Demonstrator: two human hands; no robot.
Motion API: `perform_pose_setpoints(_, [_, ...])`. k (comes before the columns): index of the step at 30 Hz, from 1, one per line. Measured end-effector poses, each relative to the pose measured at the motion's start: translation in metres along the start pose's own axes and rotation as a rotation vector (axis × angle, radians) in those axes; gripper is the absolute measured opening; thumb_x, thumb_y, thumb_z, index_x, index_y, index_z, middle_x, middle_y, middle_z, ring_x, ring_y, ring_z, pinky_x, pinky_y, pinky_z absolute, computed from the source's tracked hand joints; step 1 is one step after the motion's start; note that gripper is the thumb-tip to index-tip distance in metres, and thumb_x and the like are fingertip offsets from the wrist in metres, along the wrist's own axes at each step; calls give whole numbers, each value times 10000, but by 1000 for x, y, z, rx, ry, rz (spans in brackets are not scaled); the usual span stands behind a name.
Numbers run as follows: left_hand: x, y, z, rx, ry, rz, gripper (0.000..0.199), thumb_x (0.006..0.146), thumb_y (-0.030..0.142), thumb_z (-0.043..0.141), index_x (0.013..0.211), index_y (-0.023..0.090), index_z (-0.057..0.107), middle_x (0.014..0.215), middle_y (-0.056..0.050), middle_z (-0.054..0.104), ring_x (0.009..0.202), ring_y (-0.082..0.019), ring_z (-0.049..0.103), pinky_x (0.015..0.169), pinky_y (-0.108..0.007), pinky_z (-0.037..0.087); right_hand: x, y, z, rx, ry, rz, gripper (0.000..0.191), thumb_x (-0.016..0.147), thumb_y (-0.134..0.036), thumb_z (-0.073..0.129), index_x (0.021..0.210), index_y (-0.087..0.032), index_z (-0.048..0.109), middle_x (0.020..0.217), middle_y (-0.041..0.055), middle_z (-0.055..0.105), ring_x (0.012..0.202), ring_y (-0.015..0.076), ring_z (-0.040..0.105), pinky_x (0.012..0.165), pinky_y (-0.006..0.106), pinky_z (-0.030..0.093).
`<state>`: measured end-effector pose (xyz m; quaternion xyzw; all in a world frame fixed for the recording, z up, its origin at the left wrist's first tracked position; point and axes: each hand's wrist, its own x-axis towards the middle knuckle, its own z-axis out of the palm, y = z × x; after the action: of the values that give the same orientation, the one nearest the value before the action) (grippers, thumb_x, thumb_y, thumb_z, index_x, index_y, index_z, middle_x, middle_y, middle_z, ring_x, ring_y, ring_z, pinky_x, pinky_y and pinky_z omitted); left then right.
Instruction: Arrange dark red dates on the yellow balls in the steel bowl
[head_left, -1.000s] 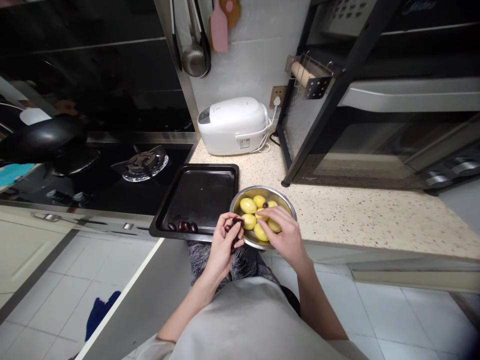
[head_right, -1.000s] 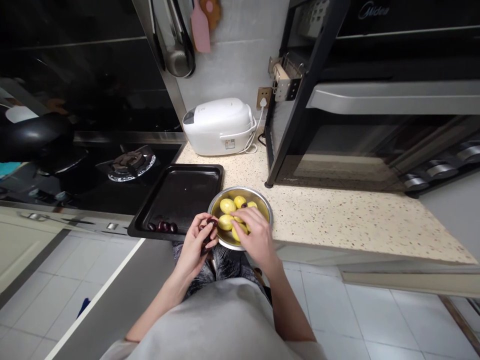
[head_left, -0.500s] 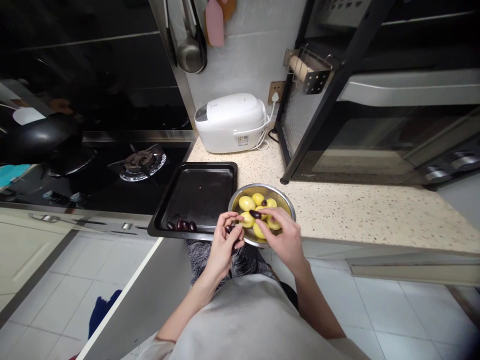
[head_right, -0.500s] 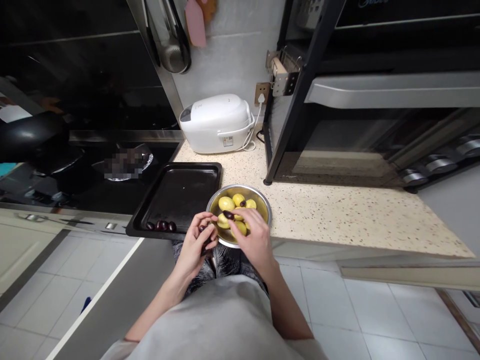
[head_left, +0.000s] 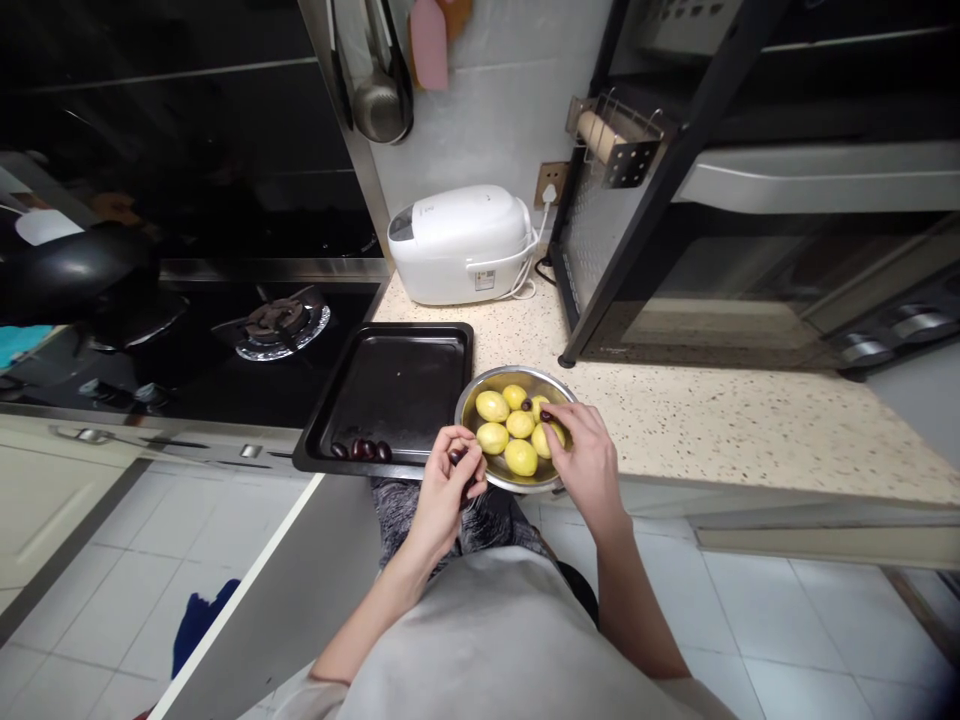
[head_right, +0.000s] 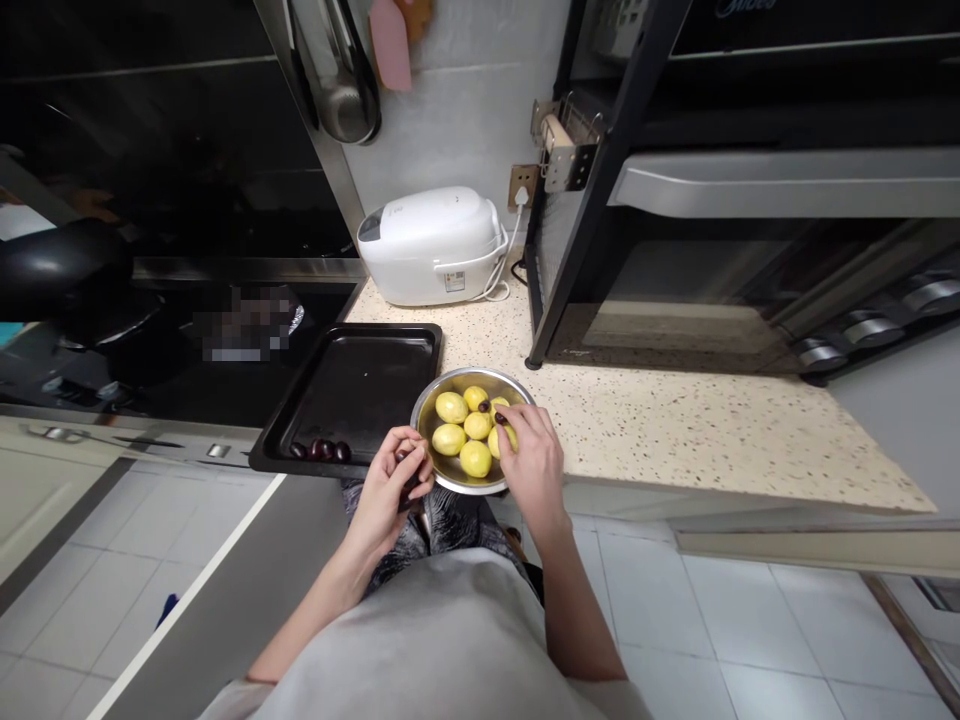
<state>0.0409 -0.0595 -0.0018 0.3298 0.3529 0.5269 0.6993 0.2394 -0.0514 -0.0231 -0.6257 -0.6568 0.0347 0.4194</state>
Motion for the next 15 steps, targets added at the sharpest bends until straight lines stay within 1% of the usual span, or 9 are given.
perform_pose_setpoints(3, [-1,3,1,-20,-23,-36,304,865,374,801,958,191,576,766,36,473,631,-61,437,483,-137,268,2,0,4,23,-6,-2,293,961,-214,525,1197,-214,699,1146,108,737,1094,304,640,956,483,537])
perform_pose_setpoints(7, [-1,4,1,-76,-48,-69,276,889,361,771,930,172,574,819,10,521,644,-59,453,486,-134,267,4,1,6,44,6,-1,229,963,-230,532,1112,-219,705,1097,102,753,1062,306,657,942,484,541])
perform_pose_setpoints(10, [0,3,-1,-105,-56,-82,261,908,355,751,918,169,568,830,8,517,641,-55,454,482,-132,261,4,1,4,48,14,-8,204,968,-233,544,1091,-216,705,1083,104,754,1049,306,660,926,485,543])
perform_pose_setpoints(13, [0,2,-1,-115,-55,-88,271,907,366,753,917,169,566,816,18,486,635,-53,448,476,-131,258,3,-6,1,84,46,-37,196,983,-216,549,1101,-220,705,1088,99,750,1054,292,661,931,478,545])
perform_pose_setpoints(15, [0,2,0,-119,-48,-89,272,906,368,754,924,172,566,803,27,466,629,-52,444,471,-130,255,1,-17,-1,145,69,-91,182,993,-194,556,1087,-227,709,1061,88,753,1042,272,666,941,468,548])
